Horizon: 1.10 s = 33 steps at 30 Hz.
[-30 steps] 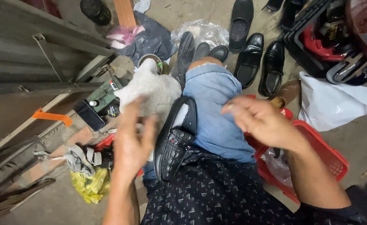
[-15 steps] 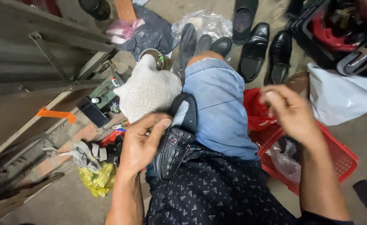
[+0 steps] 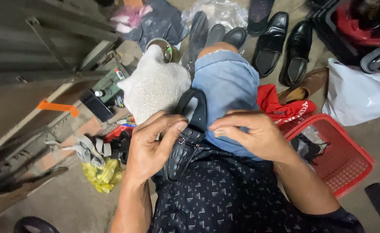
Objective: The person sews a black shoe using a needle and thread while holding the shoe on their lap. They repeatedly push the needle through the shoe's sole and pull the thread to secure the stitching.
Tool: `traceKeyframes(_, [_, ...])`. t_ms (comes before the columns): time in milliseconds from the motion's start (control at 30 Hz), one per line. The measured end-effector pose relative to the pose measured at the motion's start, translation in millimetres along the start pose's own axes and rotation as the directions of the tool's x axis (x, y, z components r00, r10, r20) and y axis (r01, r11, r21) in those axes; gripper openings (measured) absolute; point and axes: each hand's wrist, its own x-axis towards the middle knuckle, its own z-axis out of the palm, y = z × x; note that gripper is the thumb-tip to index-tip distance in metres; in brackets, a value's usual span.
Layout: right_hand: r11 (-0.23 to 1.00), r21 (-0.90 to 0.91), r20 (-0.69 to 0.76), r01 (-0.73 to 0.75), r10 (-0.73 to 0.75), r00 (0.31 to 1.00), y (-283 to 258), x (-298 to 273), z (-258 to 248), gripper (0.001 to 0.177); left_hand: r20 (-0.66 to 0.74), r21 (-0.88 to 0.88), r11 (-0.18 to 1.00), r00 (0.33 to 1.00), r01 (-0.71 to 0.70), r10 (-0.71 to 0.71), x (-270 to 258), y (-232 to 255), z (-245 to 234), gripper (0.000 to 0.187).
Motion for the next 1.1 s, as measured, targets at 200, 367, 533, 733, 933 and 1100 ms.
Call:
traceKeyframes(200, [0.863, 0.490, 0.047, 0.123, -0.167, 0.985, -17, 0, -1, 0.015, -0.082, -0.091, 0.995, 0.996, -0.032, 0.024, 10, -11, 20, 0.011])
traceKeyframes(367, [0.952, 0.305, 0.044, 0.030, -0.046, 0.998, -20, 10, -3, 0.015, -0.071, 0.073, 0.994, 0.993, -0.087, 0.093, 2, -8, 15, 0.011])
traceKeyframes(533, [0.987, -0.086, 0.044, -0.137, 0.141, 0.989, -13, 39, 3, 0.019, -0.066, 0.366, 0.929, 0.994, -0.056, 0.087, -40, -22, -38, 0.017])
traceKeyframes(733, [0.935, -0.186, 0.404, -0.303, 0.354, 0.844, 19, 77, 40, 0.023, 0.147, 0.346, 0.920, 0.958, 0.184, -0.246, -96, -65, -75, 0.024])
traceKeyframes(933, [0.866, -0.241, 0.666, -0.438, 0.476, 0.575, 16, 103, 53, 0.037, 0.236, -0.110, 0.932, 0.920, 0.347, -0.314, -111, -78, -83, 0.025])
traceKeyframes(1100, [0.837, -0.159, 0.757, -0.524, 0.444, 0.479, 92, 69, 48, 0.039, 0.346, -0.281, 0.848, 0.872, 0.449, -0.347, -115, -88, -73, 0.027])
